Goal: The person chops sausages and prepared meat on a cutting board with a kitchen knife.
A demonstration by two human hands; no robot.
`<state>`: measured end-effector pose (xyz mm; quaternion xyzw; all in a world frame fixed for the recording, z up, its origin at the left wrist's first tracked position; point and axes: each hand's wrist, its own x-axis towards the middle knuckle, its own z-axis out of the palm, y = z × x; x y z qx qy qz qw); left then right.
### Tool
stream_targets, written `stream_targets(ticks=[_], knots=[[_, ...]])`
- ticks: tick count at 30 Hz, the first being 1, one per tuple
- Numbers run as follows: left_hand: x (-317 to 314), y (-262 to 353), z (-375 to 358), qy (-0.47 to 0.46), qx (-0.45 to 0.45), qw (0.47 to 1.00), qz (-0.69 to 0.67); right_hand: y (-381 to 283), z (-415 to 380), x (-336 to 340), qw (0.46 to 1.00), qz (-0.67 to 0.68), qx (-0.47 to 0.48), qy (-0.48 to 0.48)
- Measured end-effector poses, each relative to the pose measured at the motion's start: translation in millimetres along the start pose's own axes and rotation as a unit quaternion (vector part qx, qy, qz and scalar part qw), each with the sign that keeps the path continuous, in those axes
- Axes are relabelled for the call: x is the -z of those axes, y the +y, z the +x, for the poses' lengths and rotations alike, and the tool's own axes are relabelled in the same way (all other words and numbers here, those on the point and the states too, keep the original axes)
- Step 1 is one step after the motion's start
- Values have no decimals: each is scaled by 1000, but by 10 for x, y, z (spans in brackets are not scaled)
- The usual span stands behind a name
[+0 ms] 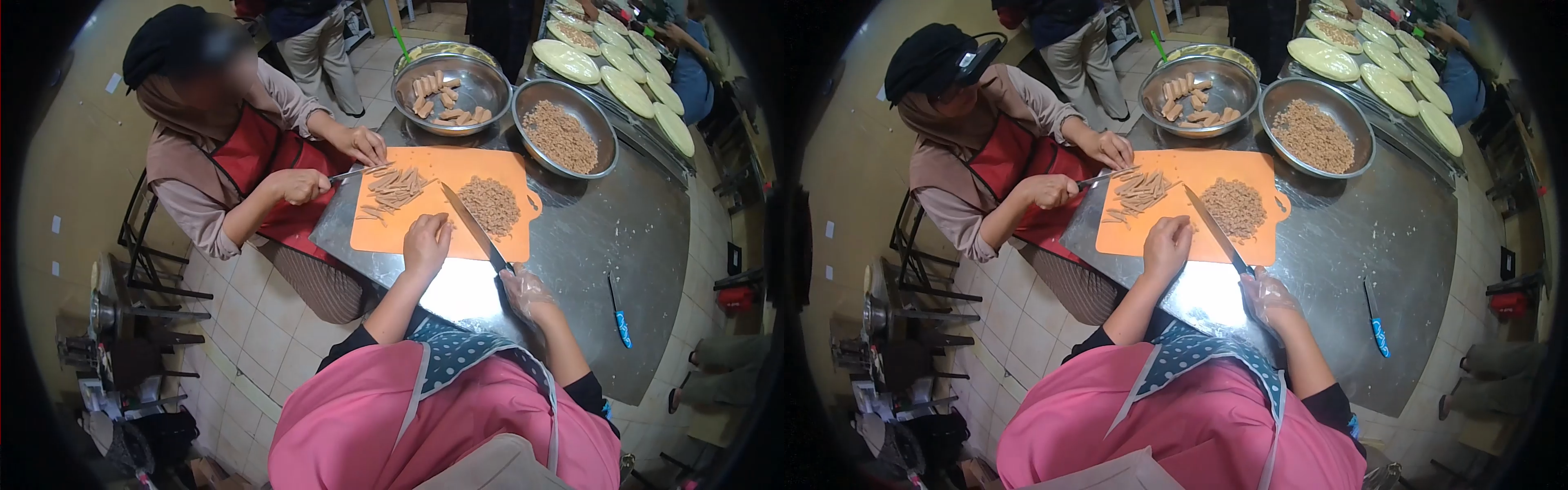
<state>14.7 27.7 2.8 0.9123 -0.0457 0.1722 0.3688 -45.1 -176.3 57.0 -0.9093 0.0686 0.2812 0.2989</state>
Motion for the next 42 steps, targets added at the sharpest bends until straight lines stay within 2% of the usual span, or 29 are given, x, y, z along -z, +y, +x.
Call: stream_targets(ticks=[2, 4, 6, 8, 9, 11, 15, 18, 20, 24, 27, 30, 33, 37, 40, 42], knots=[[151, 50, -6, 5, 61, 995, -81, -137, -108, 49, 999, -36, -6, -3], [329, 50, -17, 46, 74, 991, -98, -311, -234, 116, 997, -71, -10, -8], [466, -72, -8, 87, 83, 986, -115, -416, -292, 157, 990, -107, 3, -88], [567, -359, 37, 202, 23, 978, -50, -402, -286, 91, 989, -115, 28, -85], [632, -456, 39, 206, 25, 977, -48, -405, -286, 79, 989, -117, 37, -85], [732, -609, 49, 204, 71, 976, -15, -404, -244, 78, 988, -120, 50, -84], [731, -740, 77, 191, 62, 979, 28, -244, -54, 121, 996, -75, 31, -20], [664, -608, 138, 164, 16, 985, 39, -218, -39, 228, 998, -61, 17, 11], [566, -577, 211, 114, -38, 992, 45, -187, -38, 258, 998, -60, 14, 10], [395, -485, 407, 48, -59, 993, 86, -179, -25, 247, 998, -55, -4, 2], [287, -409, 562, 85, -87, 981, 149, -116, 9, 194, 998, -66, 15, 21], [157, -558, 617, 50, -99, 971, 214, -119, 5, 185, 998, -67, 3, 22], [160, -589, 637, 19, -65, 976, 205, -99, -1, 182, 999, -50, 6, 10], [131, -604, 618, 13, -73, 974, 212, -113, -21, 183, 998, -64, 13, 15], [117, -599, 567, 44, -110, 966, 230, -109, -31, 172, 998, -61, 20, 20], [102, -629, 574, 77, -124, 976, 164, -104, -30, 163, 997, -61, 24, 26]])
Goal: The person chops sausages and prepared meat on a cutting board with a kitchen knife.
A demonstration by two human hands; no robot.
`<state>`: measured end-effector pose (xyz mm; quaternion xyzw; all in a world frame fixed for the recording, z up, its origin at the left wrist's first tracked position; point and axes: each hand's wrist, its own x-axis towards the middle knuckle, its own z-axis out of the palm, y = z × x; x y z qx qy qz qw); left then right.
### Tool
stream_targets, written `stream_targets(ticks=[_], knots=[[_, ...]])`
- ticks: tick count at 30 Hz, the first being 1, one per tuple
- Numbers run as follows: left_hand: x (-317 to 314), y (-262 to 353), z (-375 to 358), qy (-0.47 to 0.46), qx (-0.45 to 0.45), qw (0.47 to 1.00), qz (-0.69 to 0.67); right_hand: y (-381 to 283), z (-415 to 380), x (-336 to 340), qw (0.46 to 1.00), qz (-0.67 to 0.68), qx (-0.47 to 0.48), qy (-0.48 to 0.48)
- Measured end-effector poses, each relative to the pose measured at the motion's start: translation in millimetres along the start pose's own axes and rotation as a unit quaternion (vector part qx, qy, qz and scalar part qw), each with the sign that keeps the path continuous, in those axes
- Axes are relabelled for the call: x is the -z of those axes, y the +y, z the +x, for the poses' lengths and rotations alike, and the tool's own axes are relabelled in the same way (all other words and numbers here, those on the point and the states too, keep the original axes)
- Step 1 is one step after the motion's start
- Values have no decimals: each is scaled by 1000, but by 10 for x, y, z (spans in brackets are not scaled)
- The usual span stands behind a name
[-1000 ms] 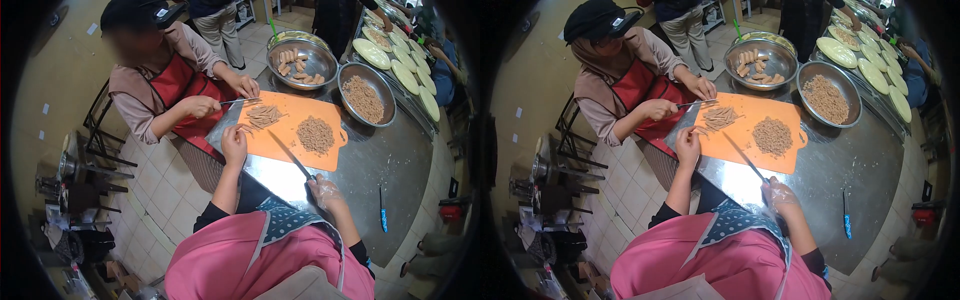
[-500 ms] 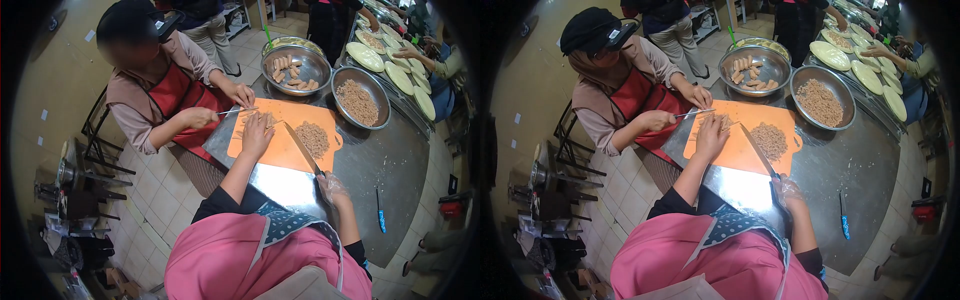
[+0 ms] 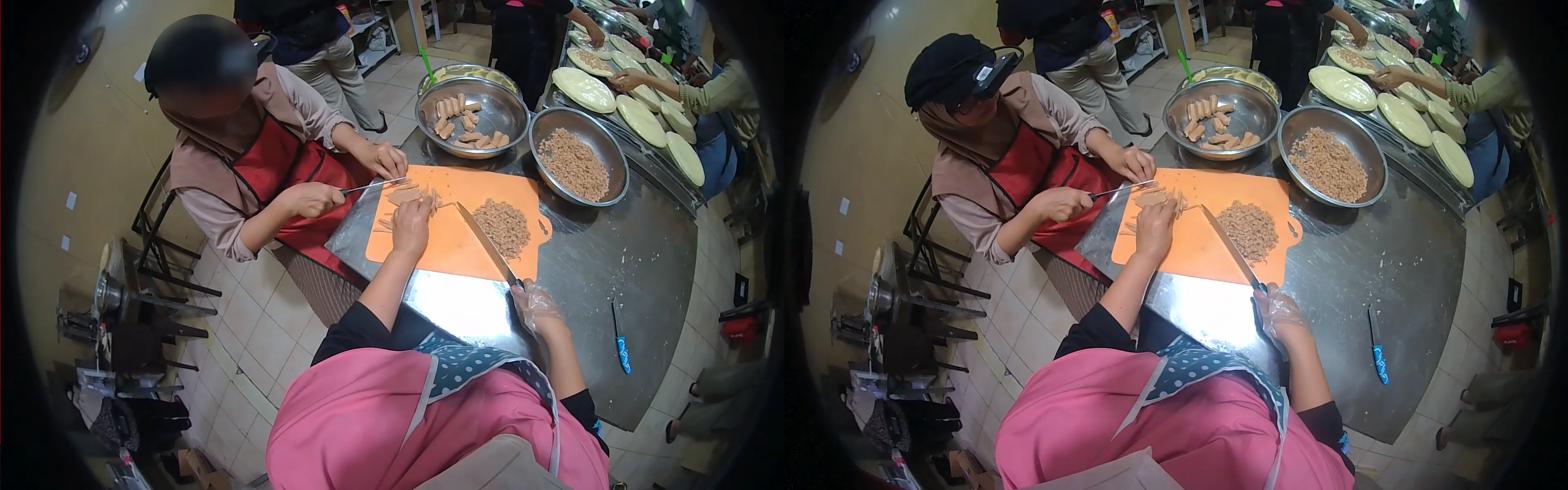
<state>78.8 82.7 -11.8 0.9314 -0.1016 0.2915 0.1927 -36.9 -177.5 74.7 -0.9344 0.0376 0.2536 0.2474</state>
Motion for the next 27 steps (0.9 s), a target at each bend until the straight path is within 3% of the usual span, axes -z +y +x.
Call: stream_targets(ticks=[3, 10, 13, 16, 18, 24, 27], knots=[[42, -39, 64, -12, 74, 995, -69, 12, 13, -11, 1000, 5, 2, -1], [407, 89, 146, 26, 154, 963, -220, 27, 29, -14, 1000, 10, 5, -16], [521, 186, 42, 13, 134, 960, -244, 29, 39, -22, 1000, 6, 3, -11], [523, 249, -70, -61, 106, 966, -227, 41, 49, -30, 1000, 1, 5, -9], [521, 353, -131, -164, 59, 958, -228, 45, 43, -29, 1000, -3, 8, -9], [401, 550, -271, -208, 0, 965, -158, -44, -33, 5, 1000, -2, -24, -21], [391, 504, -311, -153, -49, 982, -100, 6, -48, -75, 1000, 8, -24, -13]])
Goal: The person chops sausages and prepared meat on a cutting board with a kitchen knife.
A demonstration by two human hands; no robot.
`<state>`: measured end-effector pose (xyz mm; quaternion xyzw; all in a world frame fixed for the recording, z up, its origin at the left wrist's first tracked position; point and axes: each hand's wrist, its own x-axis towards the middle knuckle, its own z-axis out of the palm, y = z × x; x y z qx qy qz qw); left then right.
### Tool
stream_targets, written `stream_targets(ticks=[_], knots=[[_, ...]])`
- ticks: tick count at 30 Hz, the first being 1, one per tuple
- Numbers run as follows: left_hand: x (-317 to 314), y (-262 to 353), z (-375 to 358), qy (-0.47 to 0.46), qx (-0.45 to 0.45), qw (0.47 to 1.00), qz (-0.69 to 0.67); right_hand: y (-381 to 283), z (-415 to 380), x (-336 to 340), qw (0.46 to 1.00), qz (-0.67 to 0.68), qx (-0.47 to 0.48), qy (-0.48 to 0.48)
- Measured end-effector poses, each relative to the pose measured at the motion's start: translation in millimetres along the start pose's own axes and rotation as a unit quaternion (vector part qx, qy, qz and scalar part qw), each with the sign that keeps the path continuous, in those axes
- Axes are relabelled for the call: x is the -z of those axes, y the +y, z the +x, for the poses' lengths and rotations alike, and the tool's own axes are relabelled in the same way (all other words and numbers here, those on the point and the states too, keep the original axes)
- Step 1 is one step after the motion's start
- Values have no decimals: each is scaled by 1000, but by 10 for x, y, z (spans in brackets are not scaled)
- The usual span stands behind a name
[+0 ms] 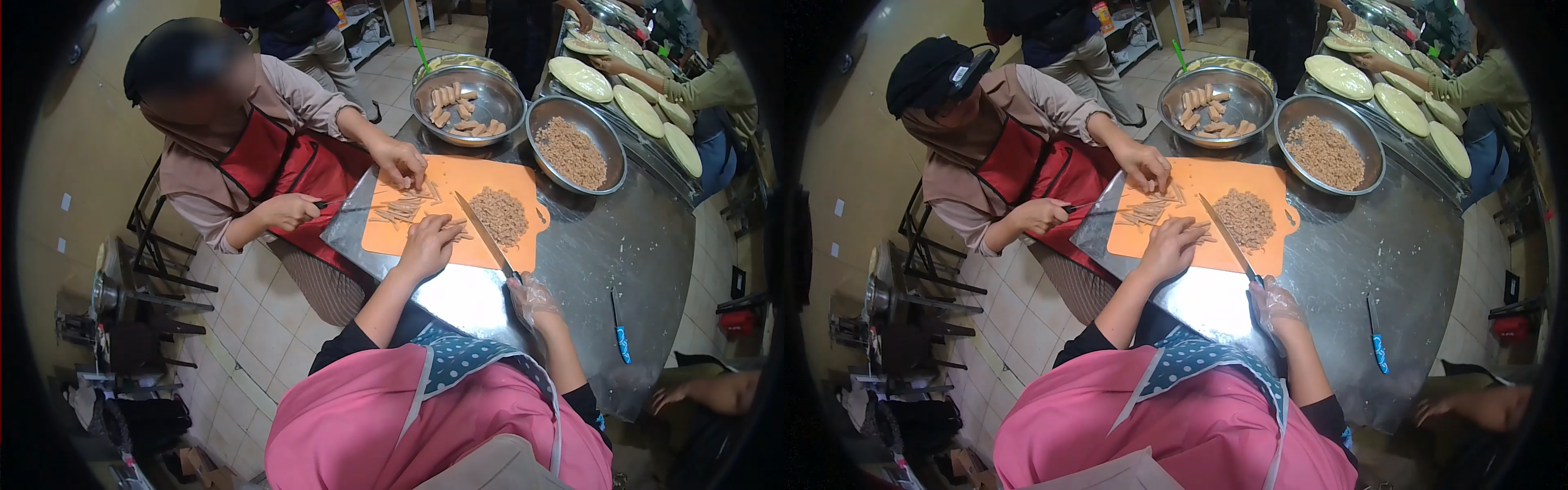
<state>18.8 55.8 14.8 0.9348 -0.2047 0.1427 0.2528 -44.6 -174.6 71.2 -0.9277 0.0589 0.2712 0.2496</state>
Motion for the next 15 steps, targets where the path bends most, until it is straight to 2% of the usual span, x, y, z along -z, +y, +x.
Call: stream_targets(ticks=[3, 6, 9, 12, 14, 15], knots=[[39, -8, 12, -11, -17, 1000, 2, 7, -24, -18, 1000, 1, 2, 12], [-57, -98, 7, 5, -19, 998, -60, 5, -46, -10, 1000, -7, 8, 14], [-146, -158, 19, 32, -59, 995, -69, 71, -2, -16, 999, 34, -5, -22], [-188, -93, 27, 47, -37, 994, -88, 100, 8, -5, 999, 35, 8, -12], [-215, 8, 9, 41, 22, 995, -91, 254, 140, -113, 993, 107, -5, -49], [-225, 61, 7, 41, 22, 995, -91, 247, 139, -115, 993, 107, -6, -49]])
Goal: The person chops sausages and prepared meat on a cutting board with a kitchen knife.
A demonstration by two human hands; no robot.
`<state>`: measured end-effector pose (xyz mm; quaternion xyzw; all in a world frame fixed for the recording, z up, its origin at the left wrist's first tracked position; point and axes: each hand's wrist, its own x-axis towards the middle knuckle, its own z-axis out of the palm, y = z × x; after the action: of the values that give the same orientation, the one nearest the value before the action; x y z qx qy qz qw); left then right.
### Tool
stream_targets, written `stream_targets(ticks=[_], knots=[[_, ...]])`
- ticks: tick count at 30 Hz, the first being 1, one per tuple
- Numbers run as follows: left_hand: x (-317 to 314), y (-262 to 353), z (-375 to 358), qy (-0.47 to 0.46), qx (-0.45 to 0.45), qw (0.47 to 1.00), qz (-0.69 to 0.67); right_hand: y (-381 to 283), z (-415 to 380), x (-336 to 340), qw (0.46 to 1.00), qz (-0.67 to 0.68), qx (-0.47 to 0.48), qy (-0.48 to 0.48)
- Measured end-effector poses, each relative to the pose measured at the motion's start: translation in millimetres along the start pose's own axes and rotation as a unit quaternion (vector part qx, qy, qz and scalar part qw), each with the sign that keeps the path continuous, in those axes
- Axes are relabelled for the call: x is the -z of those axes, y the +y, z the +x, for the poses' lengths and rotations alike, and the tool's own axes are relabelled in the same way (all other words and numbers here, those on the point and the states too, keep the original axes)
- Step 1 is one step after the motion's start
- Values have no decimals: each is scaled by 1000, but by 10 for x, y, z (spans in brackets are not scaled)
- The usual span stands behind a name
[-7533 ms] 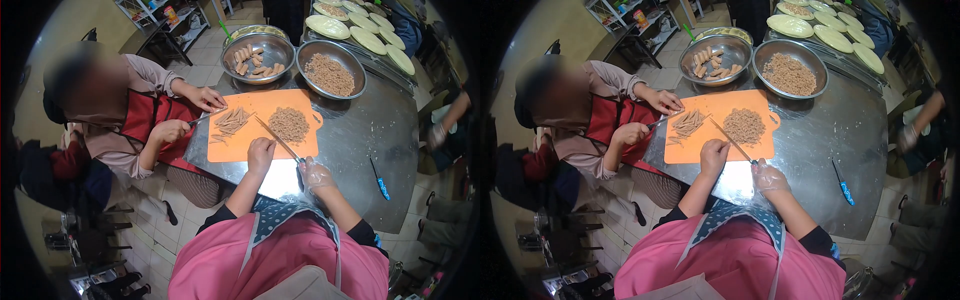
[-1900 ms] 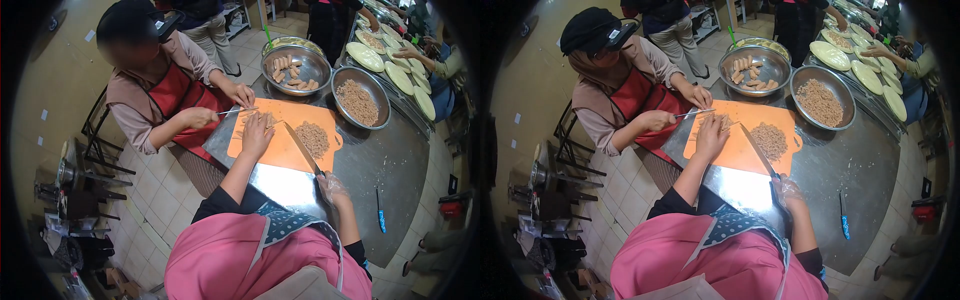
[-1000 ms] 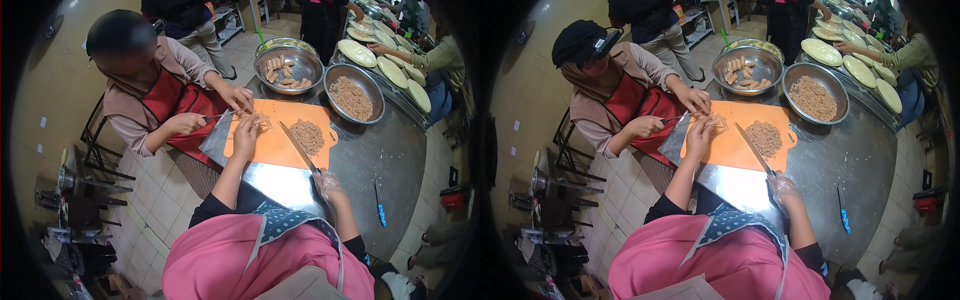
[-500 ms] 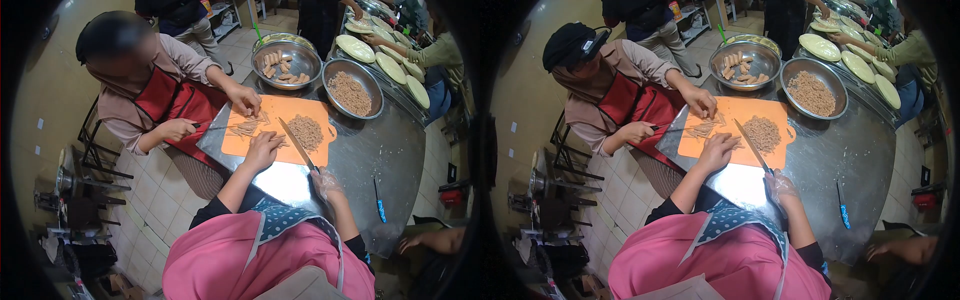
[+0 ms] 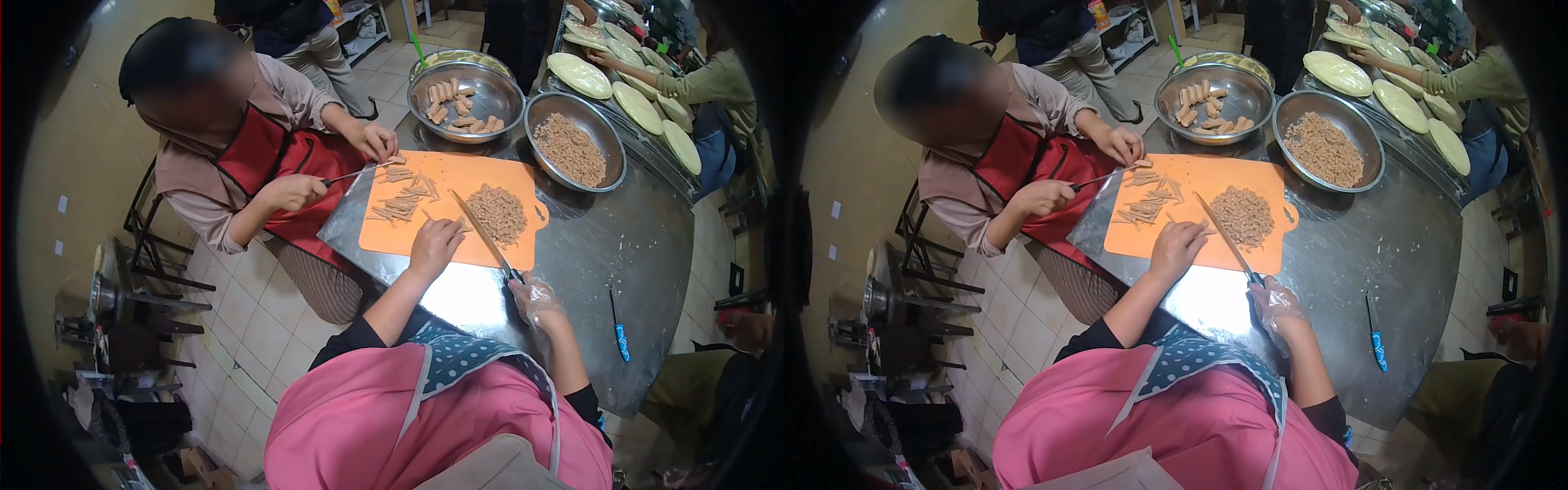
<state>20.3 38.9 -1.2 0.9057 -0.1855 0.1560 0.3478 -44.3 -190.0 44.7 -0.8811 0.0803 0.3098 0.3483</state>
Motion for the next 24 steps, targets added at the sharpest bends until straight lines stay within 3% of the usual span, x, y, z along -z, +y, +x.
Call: stream_targets(ticks=[2, 9, 14, 24], knots=[[-27, 93, -3, 59, 17, 998, 16, -26, -13, -2, 1000, 4, -8, 4], [-7, 113, -30, 66, 10, 998, 19, 24, 21, -145, 999, 23, 13, 36], [-49, 51, -46, 60, -7, 998, 18, -377, -247, -27, 999, -44, -19, 17], [-164, 220, -10, 55, -6, 998, -5, -273, -228, 20, 996, -73, 15, 52]])
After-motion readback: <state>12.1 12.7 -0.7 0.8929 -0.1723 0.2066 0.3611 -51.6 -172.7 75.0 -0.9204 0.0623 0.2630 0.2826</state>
